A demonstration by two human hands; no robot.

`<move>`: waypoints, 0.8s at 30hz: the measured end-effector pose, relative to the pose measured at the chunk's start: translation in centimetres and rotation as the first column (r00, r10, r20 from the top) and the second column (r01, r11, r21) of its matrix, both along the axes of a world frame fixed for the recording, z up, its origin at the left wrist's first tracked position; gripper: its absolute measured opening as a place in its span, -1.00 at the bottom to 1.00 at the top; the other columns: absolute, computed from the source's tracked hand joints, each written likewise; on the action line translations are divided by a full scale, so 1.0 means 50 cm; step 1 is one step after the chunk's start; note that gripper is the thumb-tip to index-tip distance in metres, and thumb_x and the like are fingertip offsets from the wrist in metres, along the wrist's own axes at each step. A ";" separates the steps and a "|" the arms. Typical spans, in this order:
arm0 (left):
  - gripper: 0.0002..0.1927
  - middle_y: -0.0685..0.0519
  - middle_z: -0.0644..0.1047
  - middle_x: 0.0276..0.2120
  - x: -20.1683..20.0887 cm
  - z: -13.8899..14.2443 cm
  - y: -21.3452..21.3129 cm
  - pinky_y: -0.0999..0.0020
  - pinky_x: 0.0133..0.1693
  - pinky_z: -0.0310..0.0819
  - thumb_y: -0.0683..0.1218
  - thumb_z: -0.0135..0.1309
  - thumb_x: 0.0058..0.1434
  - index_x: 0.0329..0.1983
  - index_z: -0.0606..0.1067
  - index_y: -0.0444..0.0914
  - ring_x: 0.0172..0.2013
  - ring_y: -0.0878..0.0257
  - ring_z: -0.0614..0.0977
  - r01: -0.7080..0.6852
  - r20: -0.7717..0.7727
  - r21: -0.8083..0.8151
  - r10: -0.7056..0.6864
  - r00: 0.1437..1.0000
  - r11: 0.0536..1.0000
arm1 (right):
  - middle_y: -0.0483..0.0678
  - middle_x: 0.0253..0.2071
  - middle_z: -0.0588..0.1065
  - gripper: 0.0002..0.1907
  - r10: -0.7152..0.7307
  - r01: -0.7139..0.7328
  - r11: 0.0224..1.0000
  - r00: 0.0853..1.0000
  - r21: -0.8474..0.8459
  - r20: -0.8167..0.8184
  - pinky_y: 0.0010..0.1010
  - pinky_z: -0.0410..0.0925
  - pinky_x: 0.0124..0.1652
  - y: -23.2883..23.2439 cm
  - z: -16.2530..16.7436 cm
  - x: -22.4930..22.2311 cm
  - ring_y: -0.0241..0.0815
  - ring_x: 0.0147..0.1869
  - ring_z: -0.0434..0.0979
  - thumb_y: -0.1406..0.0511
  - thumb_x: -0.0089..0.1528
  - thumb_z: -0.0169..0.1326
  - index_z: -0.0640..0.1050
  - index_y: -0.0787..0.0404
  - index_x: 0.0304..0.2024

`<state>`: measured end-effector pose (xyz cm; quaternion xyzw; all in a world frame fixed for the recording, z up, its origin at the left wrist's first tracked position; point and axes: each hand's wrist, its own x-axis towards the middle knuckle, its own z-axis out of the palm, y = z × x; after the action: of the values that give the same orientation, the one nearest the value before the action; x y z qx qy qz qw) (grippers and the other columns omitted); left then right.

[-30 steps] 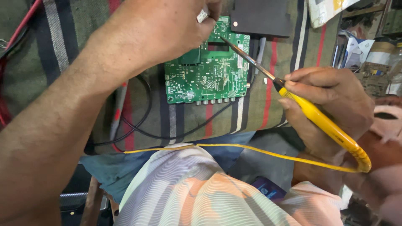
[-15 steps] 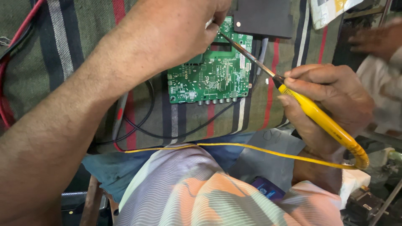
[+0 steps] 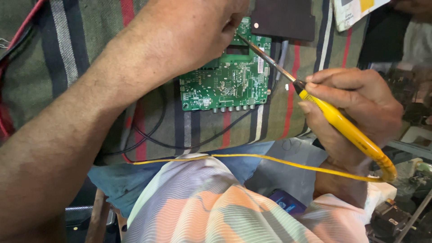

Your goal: The person uses a soldering iron to apply heat to various points on a green circuit board. They flip the board over to access the other side and continue soldering. The person also uses a multimeter probe to test connections on the board.

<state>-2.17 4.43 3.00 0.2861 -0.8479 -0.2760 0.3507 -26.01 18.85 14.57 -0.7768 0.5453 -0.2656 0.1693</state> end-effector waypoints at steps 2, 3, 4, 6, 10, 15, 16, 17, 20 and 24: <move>-0.97 -0.13 0.56 -0.46 0.000 0.003 0.000 0.13 -0.44 0.50 -0.23 0.17 0.24 -0.28 0.57 -0.32 -0.47 0.00 0.63 -0.001 0.002 0.003 0.001 1.000 1.000 | 0.08 -0.16 0.46 -0.72 0.002 -0.002 1.000 1.000 0.003 -0.014 -0.45 0.52 -0.07 0.000 0.002 0.001 -0.06 -0.02 0.63 0.58 0.19 0.33 0.59 0.36 -0.08; -0.97 -0.12 0.57 -0.46 0.000 0.005 -0.001 0.13 -0.44 0.51 -0.22 0.17 0.25 -0.27 0.57 -0.31 -0.47 0.00 0.63 -0.002 0.000 -0.009 0.002 1.000 1.000 | 0.08 -0.15 0.46 -0.72 0.026 -0.026 1.000 0.999 -0.001 -0.040 -0.45 0.52 -0.08 -0.001 0.005 0.000 -0.05 -0.03 0.63 0.58 0.18 0.33 0.58 0.37 -0.09; -0.96 -0.12 0.57 -0.45 0.000 0.005 -0.001 0.13 -0.43 0.51 -0.22 0.18 0.26 -0.27 0.58 -0.31 -0.46 0.01 0.63 -0.003 -0.001 -0.020 0.003 1.000 1.000 | 0.08 -0.15 0.46 -0.73 0.026 -0.026 1.000 0.998 -0.001 -0.049 -0.45 0.52 -0.09 0.001 0.006 0.001 -0.06 -0.03 0.64 0.58 0.19 0.33 0.58 0.37 -0.08; -0.96 -0.12 0.57 -0.45 0.001 0.006 -0.001 0.13 -0.44 0.51 -0.21 0.19 0.25 -0.26 0.58 -0.30 -0.47 0.00 0.63 -0.005 0.008 -0.018 0.005 1.000 1.000 | 0.07 -0.17 0.47 -0.73 0.000 0.000 1.000 0.999 0.003 -0.052 -0.45 0.53 -0.07 0.007 0.008 0.003 -0.07 -0.02 0.65 0.56 0.21 0.34 0.59 0.35 -0.08; -0.94 -0.11 0.59 -0.43 0.001 0.006 0.002 0.13 -0.42 0.53 -0.20 0.19 0.25 -0.23 0.60 -0.29 -0.45 0.01 0.65 -0.016 0.005 -0.023 0.016 1.000 1.000 | 0.07 -0.18 0.49 -0.74 -0.002 0.001 1.000 0.998 -0.016 -0.070 -0.43 0.53 -0.11 0.010 0.008 0.002 -0.07 -0.05 0.65 0.54 0.19 0.35 0.59 0.35 -0.11; -0.93 -0.11 0.59 -0.45 0.002 0.005 0.004 0.12 -0.41 0.53 -0.20 0.19 0.23 -0.24 0.61 -0.29 -0.45 0.01 0.65 -0.003 0.012 0.005 0.003 1.000 1.000 | 0.10 -0.19 0.50 -0.75 0.036 -0.039 0.999 0.994 -0.031 -0.105 -0.42 0.54 -0.13 0.001 0.008 -0.001 -0.05 -0.06 0.66 0.56 0.18 0.35 0.59 0.38 -0.13; -0.92 -0.11 0.59 -0.44 0.002 0.004 0.003 0.12 -0.40 0.54 -0.20 0.19 0.22 -0.24 0.61 -0.30 -0.45 0.01 0.65 0.002 0.009 0.005 -0.002 1.000 1.000 | 0.11 -0.19 0.50 -0.75 0.052 -0.056 0.998 0.992 -0.033 -0.114 -0.42 0.54 -0.14 -0.001 0.010 -0.002 -0.05 -0.07 0.65 0.56 0.17 0.34 0.59 0.38 -0.13; -0.93 -0.12 0.59 -0.45 0.001 0.003 0.003 0.12 -0.41 0.53 -0.20 0.19 0.22 -0.25 0.61 -0.29 -0.45 0.01 0.65 0.001 0.012 0.000 -0.001 1.000 1.000 | 0.12 -0.18 0.50 -0.75 0.067 -0.072 0.997 0.990 -0.035 -0.123 -0.42 0.54 -0.15 -0.004 0.011 -0.002 -0.04 -0.07 0.65 0.56 0.16 0.34 0.59 0.39 -0.14; -0.94 -0.12 0.58 -0.45 -0.002 -0.001 0.003 0.12 -0.40 0.52 -0.20 0.20 0.23 -0.26 0.60 -0.29 -0.45 0.01 0.64 0.005 0.021 -0.006 -0.005 1.000 1.000 | 0.12 -0.19 0.50 -0.75 0.087 -0.092 0.995 0.987 -0.033 -0.138 -0.43 0.53 -0.16 -0.007 0.015 -0.002 -0.05 -0.08 0.65 0.56 0.15 0.34 0.58 0.39 -0.15; -0.94 -0.10 0.58 -0.45 -0.003 -0.007 0.005 0.13 -0.39 0.51 -0.19 0.20 0.25 -0.25 0.60 -0.29 -0.44 0.03 0.64 0.021 0.031 0.020 -0.022 0.999 1.000 | 0.13 -0.20 0.50 -0.73 0.101 -0.106 0.994 0.986 -0.027 -0.133 -0.41 0.53 -0.16 -0.011 0.018 -0.001 -0.02 -0.06 0.65 0.56 0.12 0.33 0.58 0.40 -0.16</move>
<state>-2.32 4.68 2.64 0.2845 -0.8536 -0.2835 0.3316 -26.08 18.30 15.46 -0.8227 0.5096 -0.2139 0.1334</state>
